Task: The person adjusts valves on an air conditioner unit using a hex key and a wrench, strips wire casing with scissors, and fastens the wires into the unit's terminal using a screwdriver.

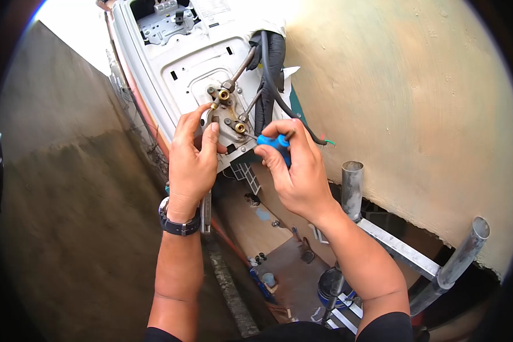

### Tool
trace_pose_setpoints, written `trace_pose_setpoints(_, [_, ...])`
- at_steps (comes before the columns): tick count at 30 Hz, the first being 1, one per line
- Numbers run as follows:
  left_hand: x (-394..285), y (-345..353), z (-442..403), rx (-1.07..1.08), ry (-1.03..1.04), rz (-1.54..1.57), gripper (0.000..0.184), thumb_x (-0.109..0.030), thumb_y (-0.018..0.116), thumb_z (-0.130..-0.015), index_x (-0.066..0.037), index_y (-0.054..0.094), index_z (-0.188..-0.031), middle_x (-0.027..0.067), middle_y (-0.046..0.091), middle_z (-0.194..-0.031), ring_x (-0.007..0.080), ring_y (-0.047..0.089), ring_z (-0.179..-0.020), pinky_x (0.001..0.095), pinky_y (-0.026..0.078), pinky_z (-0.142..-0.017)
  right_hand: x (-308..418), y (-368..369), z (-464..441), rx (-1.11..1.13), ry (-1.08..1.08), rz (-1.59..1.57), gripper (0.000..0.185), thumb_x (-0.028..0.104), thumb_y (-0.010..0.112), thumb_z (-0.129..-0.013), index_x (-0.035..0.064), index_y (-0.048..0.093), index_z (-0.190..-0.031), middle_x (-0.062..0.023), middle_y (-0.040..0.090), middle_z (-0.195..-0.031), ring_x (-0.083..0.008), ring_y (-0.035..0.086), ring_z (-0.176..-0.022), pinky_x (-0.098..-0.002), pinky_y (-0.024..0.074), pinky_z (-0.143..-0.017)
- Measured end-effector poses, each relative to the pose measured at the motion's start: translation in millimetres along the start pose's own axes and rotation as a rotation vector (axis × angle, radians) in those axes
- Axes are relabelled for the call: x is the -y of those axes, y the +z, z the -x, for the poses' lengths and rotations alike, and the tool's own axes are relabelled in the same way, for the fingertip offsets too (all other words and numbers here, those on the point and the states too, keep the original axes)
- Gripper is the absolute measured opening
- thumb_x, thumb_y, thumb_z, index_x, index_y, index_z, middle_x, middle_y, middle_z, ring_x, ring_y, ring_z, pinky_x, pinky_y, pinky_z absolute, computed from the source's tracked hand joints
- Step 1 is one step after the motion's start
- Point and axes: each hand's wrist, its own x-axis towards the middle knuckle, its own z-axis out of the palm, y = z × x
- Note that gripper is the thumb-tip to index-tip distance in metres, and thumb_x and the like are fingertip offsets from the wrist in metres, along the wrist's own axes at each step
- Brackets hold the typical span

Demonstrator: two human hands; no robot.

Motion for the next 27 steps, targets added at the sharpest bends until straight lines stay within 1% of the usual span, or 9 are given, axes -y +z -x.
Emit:
trace_pose_setpoints(10, [10,2,1,-0.065,0.098,-0.049,0.034,-0.007,0.060,-0.103,0.003,0.059,-0.136,0.0131,0.062,-0.114,0.0160,0.070,-0.070,0.0300,0.056,-0.064,6,9,-20,0.087,0.155,0.055,0.023,0.007,0.067,-0.101,0.0042,0.051,-0.117,-0.0106,0.063,-0.103,-0.0150,0.065,-0.075,-0.0311,0.0532,-0.068])
trace_pose_setpoints(11, [6,0,1,-0.057,0.055,-0.003,0.035,-0.008,0.061,-0.102,0.004,0.060,-0.135,0.0177,0.063,-0.117,0.0291,0.069,-0.087,0.0374,0.054,-0.077,6,8,-20,0.087,0.153,0.070,0.023,0.007,0.067,-0.101,0.0042,0.051,-0.117,-0.0106,0.063,-0.103,-0.0150,0.065,-0.075,-0.0311,0.0532,-0.068])
trace_pose_setpoints(13, [4,0,1,-0.051,0.014,0.054,0.036,-0.009,0.061,-0.100,0.006,0.061,-0.133,0.0224,0.063,-0.121,0.0422,0.067,-0.104,0.0448,0.053,-0.090,3,6,-21,0.100,0.016,0.247,0.028,0.004,0.067,-0.100,0.0048,0.049,-0.122,-0.0127,0.064,-0.102,-0.0213,0.067,-0.081,-0.0368,0.0544,-0.074])
trace_pose_setpoints(14, [4,0,1,-0.049,0.008,0.050,0.036,-0.009,0.061,-0.100,0.005,0.061,-0.133,0.0224,0.063,-0.121,0.0424,0.067,-0.103,0.0451,0.053,-0.090,7,3,-21,0.126,0.024,0.333,0.038,0.004,0.068,-0.096,0.0043,0.045,-0.126,-0.0149,0.064,-0.099,-0.0292,0.069,-0.086,-0.0415,0.0542,-0.079])
trace_pose_setpoints(19, [9,1,1,-0.058,0.020,0.030,0.035,-0.008,0.061,-0.100,0.005,0.061,-0.133,0.0224,0.063,-0.121,0.0427,0.067,-0.103,0.0460,0.053,-0.091,46,-10,-19,0.107,0.100,0.536,0.054,0.011,0.076,-0.091,0.0028,0.038,-0.129,-0.0198,0.063,-0.095,-0.0363,0.069,-0.083,-0.0443,0.0528,-0.076])
trace_pose_setpoints(21, [12,2,1,-0.068,0.088,-0.023,0.034,-0.007,0.060,-0.102,0.004,0.060,-0.134,0.0168,0.063,-0.115,0.0244,0.069,-0.077,0.0363,0.055,-0.072,47,-12,-22,0.205,0.157,0.661,0.058,0.016,0.079,-0.091,0.0028,0.037,-0.129,-0.0189,0.062,-0.090,-0.0373,0.069,-0.083,-0.0457,0.0523,-0.076])
trace_pose_setpoints(22, [13,3,1,-0.069,0.111,-0.039,0.034,-0.007,0.059,-0.103,0.004,0.059,-0.135,0.0149,0.062,-0.113,0.0183,0.070,-0.069,0.0331,0.056,-0.065,47,-13,-25,0.296,0.239,0.535,0.057,0.026,0.080,-0.093,0.0030,0.040,-0.127,-0.0170,0.061,-0.085,-0.0343,0.067,-0.078,-0.0434,0.0518,-0.073])
trace_pose_setpoints(25, [13,3,0,-0.078,0.129,-0.041,0.034,-0.006,0.059,-0.103,0.005,0.059,-0.135,0.0151,0.063,-0.112,0.0187,0.070,-0.068,0.0333,0.056,-0.065,24,-16,-31,0.531,0.292,0.319,0.050,0.035,0.076,-0.097,0.0048,0.045,-0.123,-0.0141,0.062,-0.086,-0.0283,0.063,-0.073,-0.0400,0.0504,-0.068])
trace_pose_setpoints(27, [12,3,0,-0.073,0.125,-0.063,0.033,-0.006,0.059,-0.103,0.005,0.059,-0.135,0.0155,0.063,-0.112,0.0190,0.070,-0.068,0.0336,0.056,-0.065,18,-16,-38,0.513,0.211,0.312,0.045,0.041,0.074,-0.098,0.0038,0.054,-0.113,-0.0114,0.063,-0.084,-0.0221,0.059,-0.071,-0.0373,0.0491,-0.066])
